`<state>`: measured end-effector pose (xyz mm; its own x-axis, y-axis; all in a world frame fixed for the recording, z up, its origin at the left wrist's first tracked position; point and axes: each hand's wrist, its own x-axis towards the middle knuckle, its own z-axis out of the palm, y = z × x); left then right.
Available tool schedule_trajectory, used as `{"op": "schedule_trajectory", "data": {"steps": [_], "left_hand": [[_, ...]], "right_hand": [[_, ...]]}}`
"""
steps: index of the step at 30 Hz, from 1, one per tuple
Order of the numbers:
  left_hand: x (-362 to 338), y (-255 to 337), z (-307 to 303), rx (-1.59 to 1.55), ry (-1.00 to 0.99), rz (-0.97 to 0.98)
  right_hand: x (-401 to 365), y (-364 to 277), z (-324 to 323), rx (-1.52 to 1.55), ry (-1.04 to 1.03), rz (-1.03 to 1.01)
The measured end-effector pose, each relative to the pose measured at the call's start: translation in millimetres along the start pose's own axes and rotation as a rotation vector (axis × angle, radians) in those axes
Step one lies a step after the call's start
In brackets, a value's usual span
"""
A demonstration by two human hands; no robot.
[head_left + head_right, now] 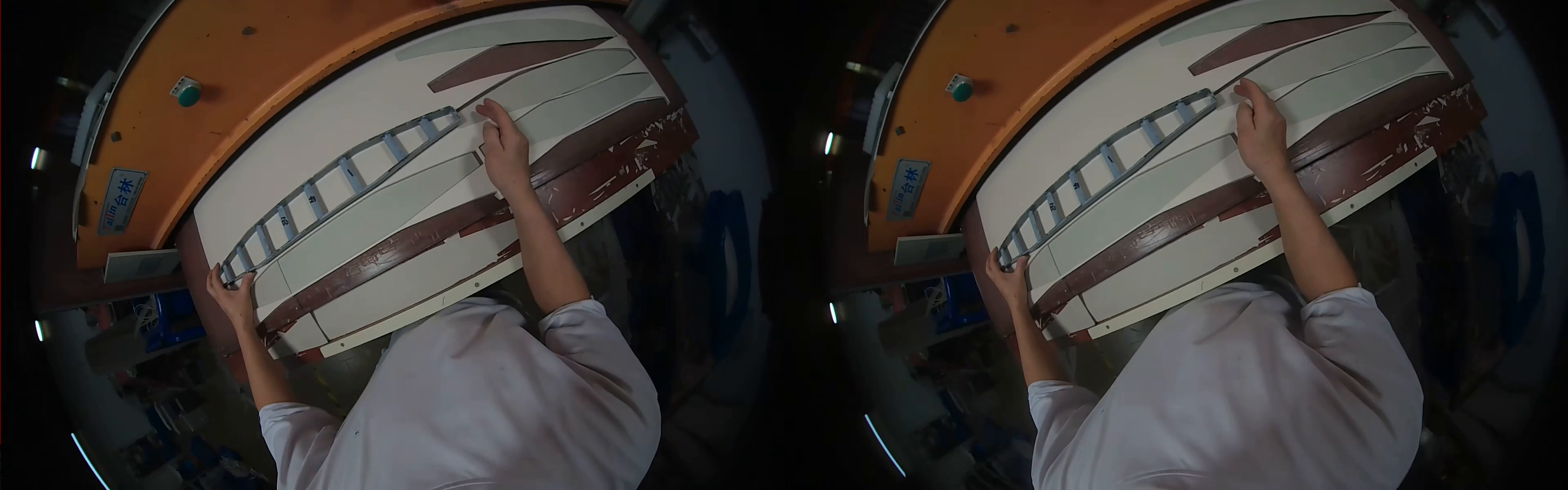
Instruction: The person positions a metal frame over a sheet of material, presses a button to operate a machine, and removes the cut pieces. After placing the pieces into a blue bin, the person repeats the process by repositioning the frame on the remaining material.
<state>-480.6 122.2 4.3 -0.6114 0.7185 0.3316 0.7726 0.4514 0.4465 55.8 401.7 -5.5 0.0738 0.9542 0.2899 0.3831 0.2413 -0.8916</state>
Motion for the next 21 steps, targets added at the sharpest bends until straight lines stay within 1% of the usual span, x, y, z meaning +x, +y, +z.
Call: {"op": "schedule_trajectory", "data": {"steps": [1, 3, 5, 6, 8, 9, 12, 18, 21], "left_hand": [[0, 0, 0, -0.007, -0.004, -0.007], [2, -7, 0, -0.004, -0.008, 0.021], [4, -15, 1, 0.000, -0.008, 0.031], [5, -10, 1, -0.003, -0.006, 0.018], [2, -6, 1, -0.010, 0.002, -0.021], [3, -7, 1, 0.002, 0.004, -0.006], [2, -14, -1, 0.017, 0.008, 0.017], [4, -17, 2, 0.006, 0.023, 0.036], [4, -15, 3, 0.007, 0.030, 0.037]], "right_hand": [[-1, -3, -1, 0.016, -0.010, 0.013], [-2, -4, -1, -0.020, -0.016, -0.090], [-2, -1, 0, -0.093, -0.049, -0.219], [-1, -9, -3, -0.133, -0.107, -0.213], [-5, -11, -1, -0.259, -0.113, -0.311], [-6, -13, 0, -0.321, -0.119, -0.363], [-5, -23, -10, -0.396, -0.253, -0.218], [4, -19, -22, -0.613, -0.279, -0.281], [26, -6, -38, -0.672, -0.298, -0.240]]}}
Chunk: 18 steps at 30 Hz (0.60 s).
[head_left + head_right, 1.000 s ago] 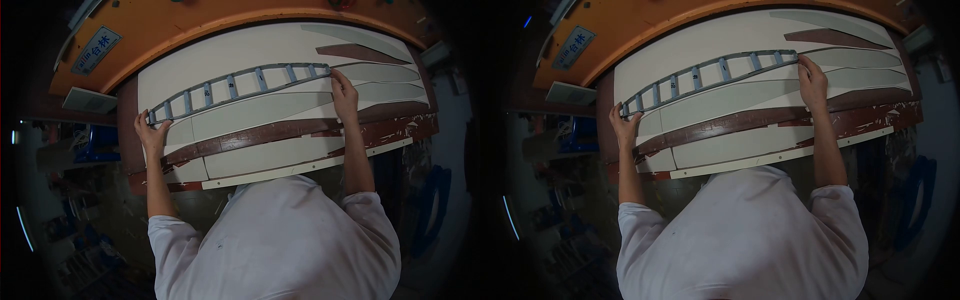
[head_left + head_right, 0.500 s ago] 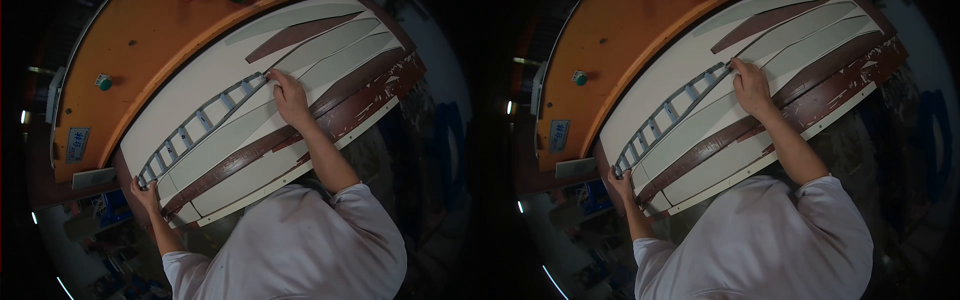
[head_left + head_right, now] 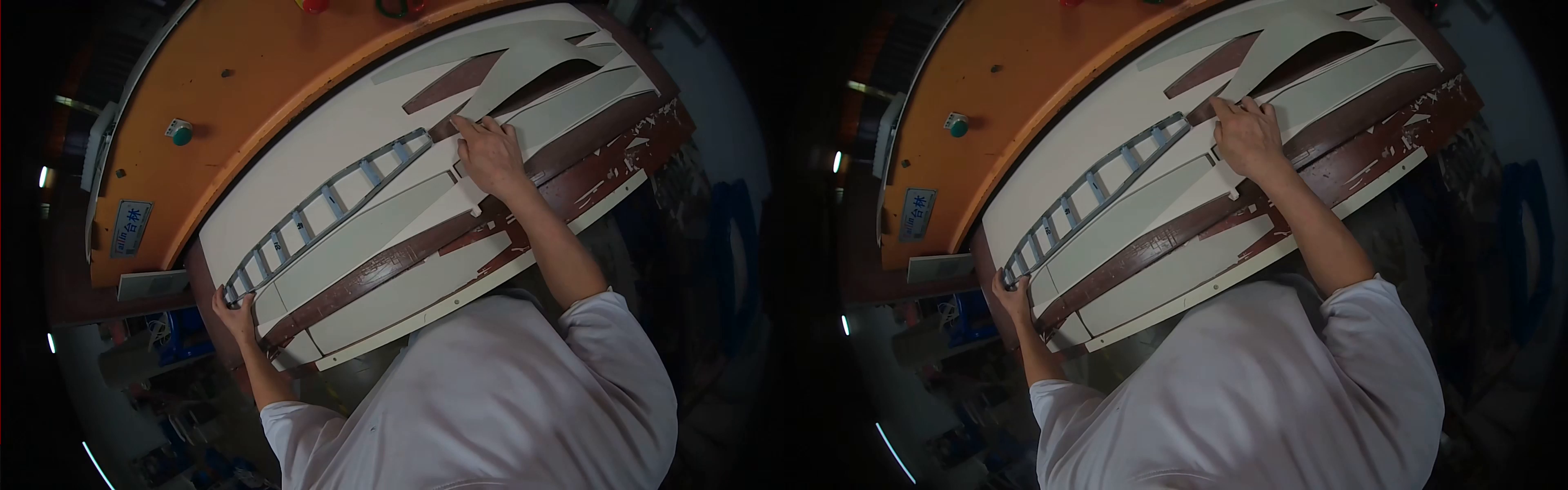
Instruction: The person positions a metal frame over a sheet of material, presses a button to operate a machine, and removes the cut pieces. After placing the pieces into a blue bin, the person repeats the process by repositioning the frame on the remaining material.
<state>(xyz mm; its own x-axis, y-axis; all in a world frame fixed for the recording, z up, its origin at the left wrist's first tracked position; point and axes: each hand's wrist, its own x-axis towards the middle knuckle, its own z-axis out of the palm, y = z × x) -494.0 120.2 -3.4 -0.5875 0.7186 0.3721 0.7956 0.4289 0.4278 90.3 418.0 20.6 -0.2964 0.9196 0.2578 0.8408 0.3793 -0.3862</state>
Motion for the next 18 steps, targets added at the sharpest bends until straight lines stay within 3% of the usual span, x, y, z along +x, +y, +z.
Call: {"op": "schedule_trajectory", "data": {"steps": [8, 10, 12, 18], "left_hand": [[-1, -1, 2, 0.008, -0.015, -0.030], [-2, 11, -3, -0.006, -0.021, -0.037], [-4, 20, -7, 0.004, -0.040, -0.064], [-8, 32, -19, 0.008, -0.096, -0.161]], "right_hand": [[-10, -16, 3, 0.199, 0.088, -0.066], [-16, -30, 6, -0.024, 0.087, -0.057], [-17, -36, 4, -0.001, 0.068, -0.083], [-5, -34, 22, 0.400, 0.004, -0.050]]}}
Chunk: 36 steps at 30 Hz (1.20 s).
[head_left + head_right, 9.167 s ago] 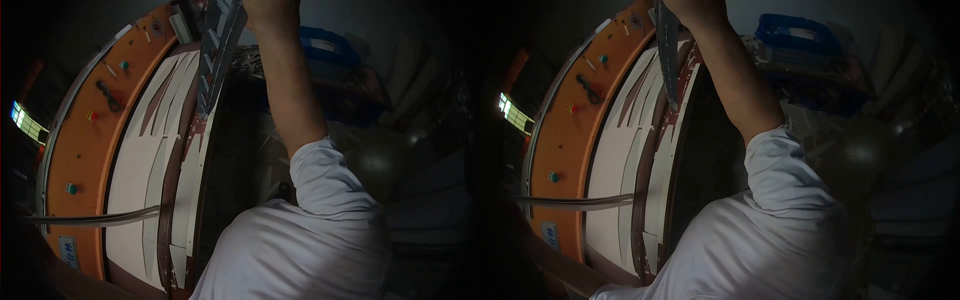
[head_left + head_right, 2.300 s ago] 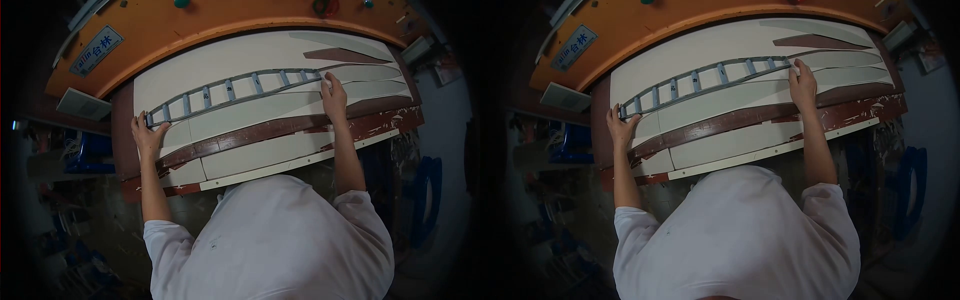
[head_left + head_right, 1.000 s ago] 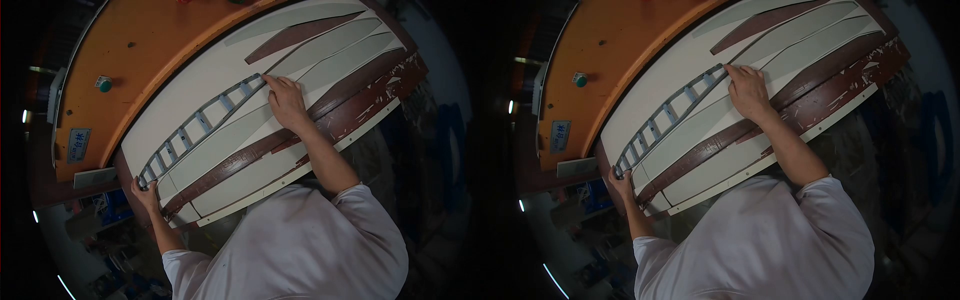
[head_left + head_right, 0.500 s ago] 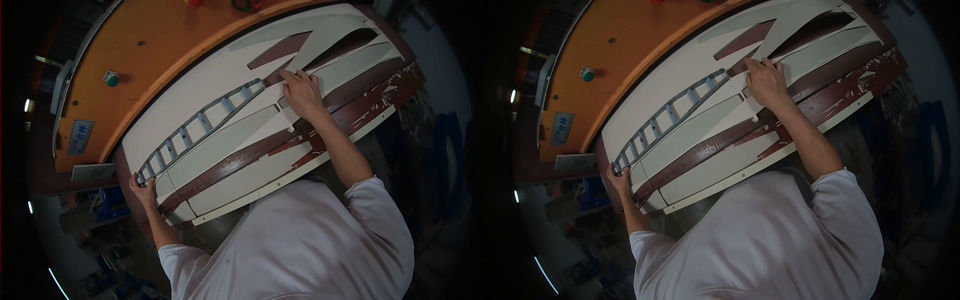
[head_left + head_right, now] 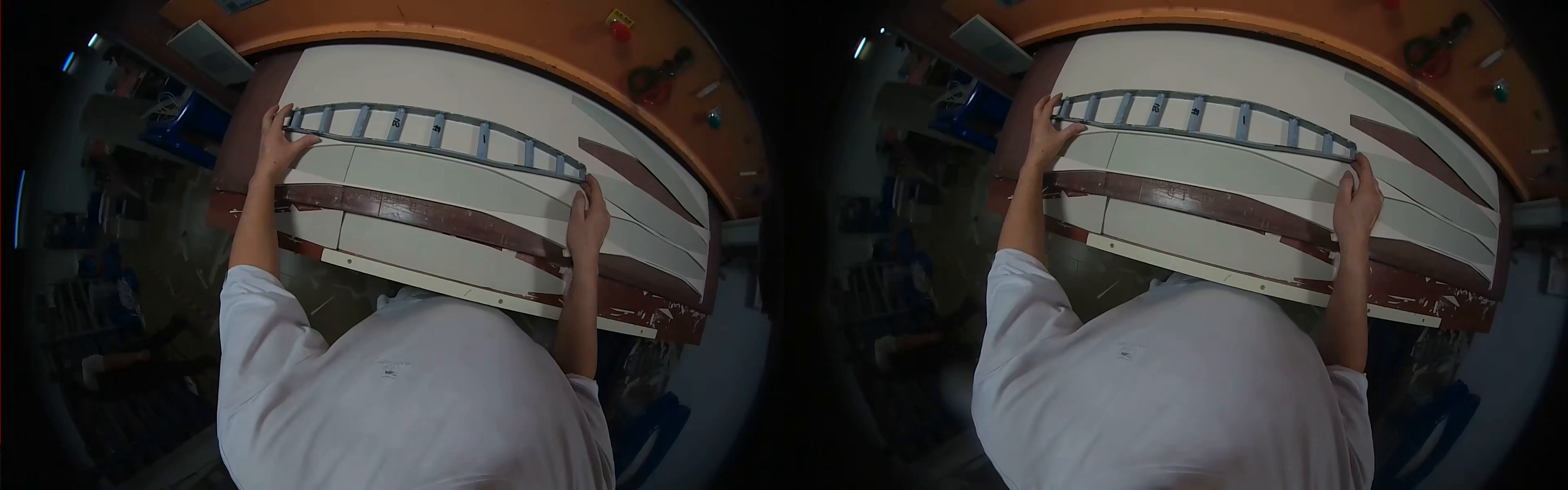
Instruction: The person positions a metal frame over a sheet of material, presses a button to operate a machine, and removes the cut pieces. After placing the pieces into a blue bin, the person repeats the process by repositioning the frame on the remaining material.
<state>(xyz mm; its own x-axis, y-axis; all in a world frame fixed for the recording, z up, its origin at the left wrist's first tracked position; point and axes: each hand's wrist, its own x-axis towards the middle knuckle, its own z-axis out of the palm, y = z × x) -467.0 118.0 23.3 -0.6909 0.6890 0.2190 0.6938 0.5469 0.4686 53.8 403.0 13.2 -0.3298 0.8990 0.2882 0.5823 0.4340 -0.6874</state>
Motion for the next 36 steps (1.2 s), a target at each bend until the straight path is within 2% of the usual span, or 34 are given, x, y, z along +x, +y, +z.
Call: {"op": "schedule_trajectory", "data": {"steps": [4, 20, 27, 36], "left_hand": [[-5, -2, -3, 0.048, 0.042, -0.006], [-12, 1, -2, -0.117, 0.156, 0.037], [-14, -1, -4, -0.187, 0.116, -0.014], [-12, -5, -1, -0.200, 0.139, 0.015]], "right_hand": [[0, 17, 13, 0.025, 0.064, -0.038], [-3, 24, 10, 0.155, -0.034, 0.007], [5, 50, 9, -0.240, -0.031, -0.070], [4, 49, 9, -0.329, -0.042, -0.120]]}}
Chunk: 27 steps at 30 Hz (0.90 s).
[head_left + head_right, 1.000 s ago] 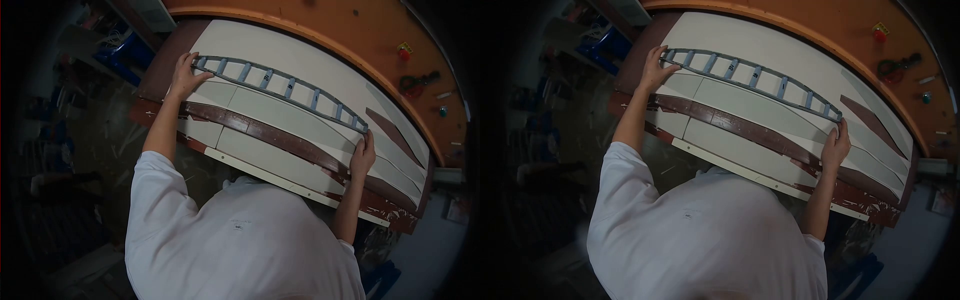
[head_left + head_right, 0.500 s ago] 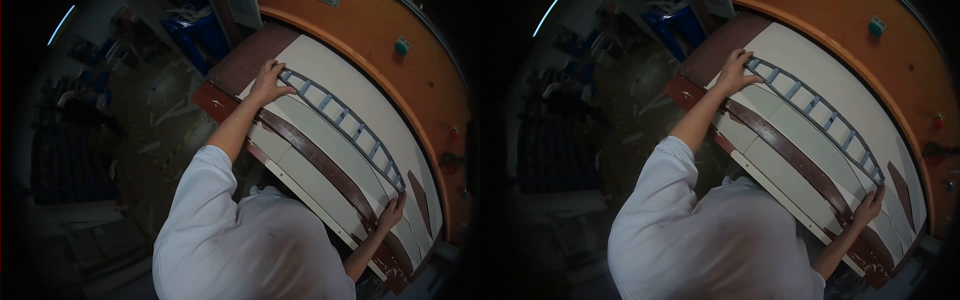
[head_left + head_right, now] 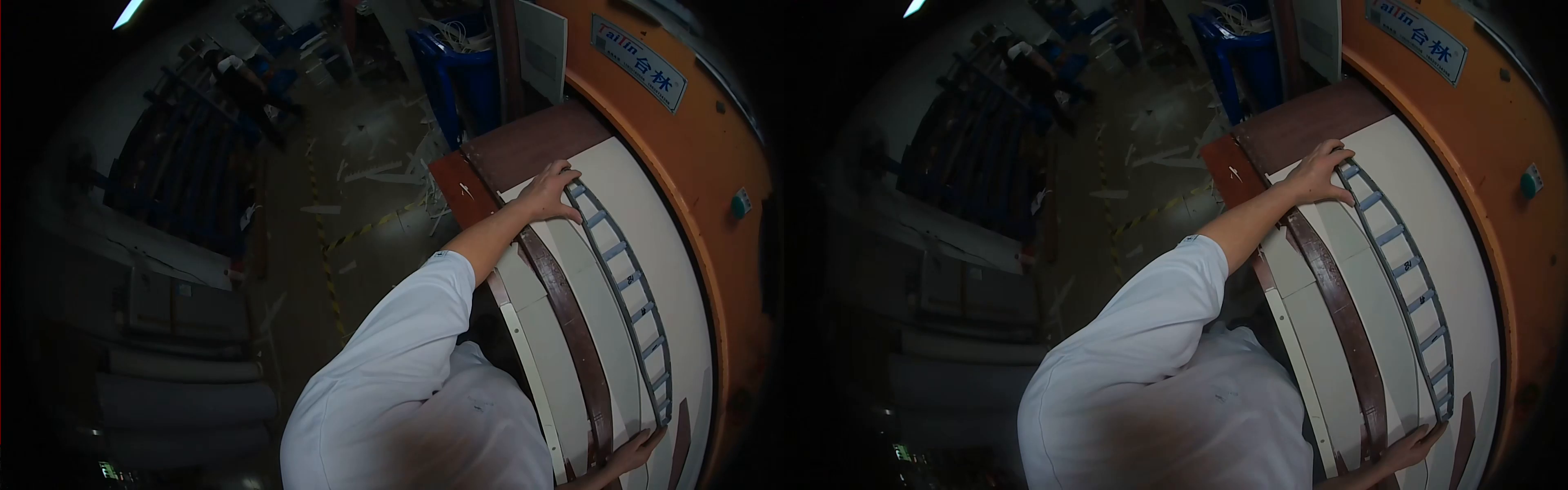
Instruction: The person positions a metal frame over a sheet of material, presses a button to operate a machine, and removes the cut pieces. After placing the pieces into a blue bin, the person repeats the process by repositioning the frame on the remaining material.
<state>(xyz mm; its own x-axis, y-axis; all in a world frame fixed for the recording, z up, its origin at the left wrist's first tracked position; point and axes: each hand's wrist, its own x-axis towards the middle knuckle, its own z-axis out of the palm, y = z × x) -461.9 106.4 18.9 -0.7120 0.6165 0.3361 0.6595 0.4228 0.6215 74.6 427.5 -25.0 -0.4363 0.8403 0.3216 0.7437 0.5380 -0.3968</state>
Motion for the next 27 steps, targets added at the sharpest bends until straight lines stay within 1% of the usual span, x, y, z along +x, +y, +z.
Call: {"op": "schedule_trajectory", "data": {"steps": [3, 4, 5, 6, 7, 8, 9, 10, 11, 15, 16, 18, 20, 23, 24, 27], "left_hand": [[-1, 3, 0, 0.018, 0.024, 0.020], [0, 4, -1, 0.024, 0.042, -0.004], [0, 9, -1, 0.006, 0.029, -0.018], [3, 13, -5, -0.020, 0.008, 0.002], [10, 11, -2, -0.029, -0.014, 0.023], [10, 14, 4, -0.023, -0.028, 0.038], [12, 12, 8, -0.010, -0.046, 0.047], [10, 9, 9, 0.010, -0.060, 0.043], [10, 7, 9, 0.021, -0.069, 0.040], [9, 4, 7, 0.067, -0.059, 0.032], [9, 3, 6, 0.119, -0.048, 0.051], [10, -3, 6, 0.189, -0.032, 0.053], [10, -3, 6, 0.178, -0.022, 0.064], [9, -2, 7, 0.160, -0.013, 0.067], [9, -5, 8, 0.158, -0.008, 0.075], [9, -7, 8, 0.177, -0.006, 0.058]], "right_hand": [[1, 2, 0, 0.086, -0.002, -0.016], [0, 3, 0, 0.164, -0.027, -0.015], [-2, -8, -5, 0.215, -0.043, 0.014], [-2, -24, -13, 0.278, -0.032, -0.012], [-3, -35, -18, 0.380, -0.053, 0.052], [-5, -33, -9, 0.513, 0.018, 0.121], [-5, -33, -17, 0.336, 0.000, 0.047], [-6, -26, -14, 0.357, 0.017, 0.051], [-7, -31, -19, 0.243, 0.005, 0.037], [-7, -26, -15, 0.353, 0.022, 0.086], [-5, -30, -15, 0.397, 0.014, 0.085], [-5, -31, -16, 0.345, 0.013, 0.076], [-7, -35, -20, 0.317, 0.015, 0.091], [-7, -27, -14, 0.408, 0.026, 0.101], [-5, -29, -16, 0.482, 0.002, 0.107], [-5, -29, -15, 0.534, 0.017, 0.114]]}}
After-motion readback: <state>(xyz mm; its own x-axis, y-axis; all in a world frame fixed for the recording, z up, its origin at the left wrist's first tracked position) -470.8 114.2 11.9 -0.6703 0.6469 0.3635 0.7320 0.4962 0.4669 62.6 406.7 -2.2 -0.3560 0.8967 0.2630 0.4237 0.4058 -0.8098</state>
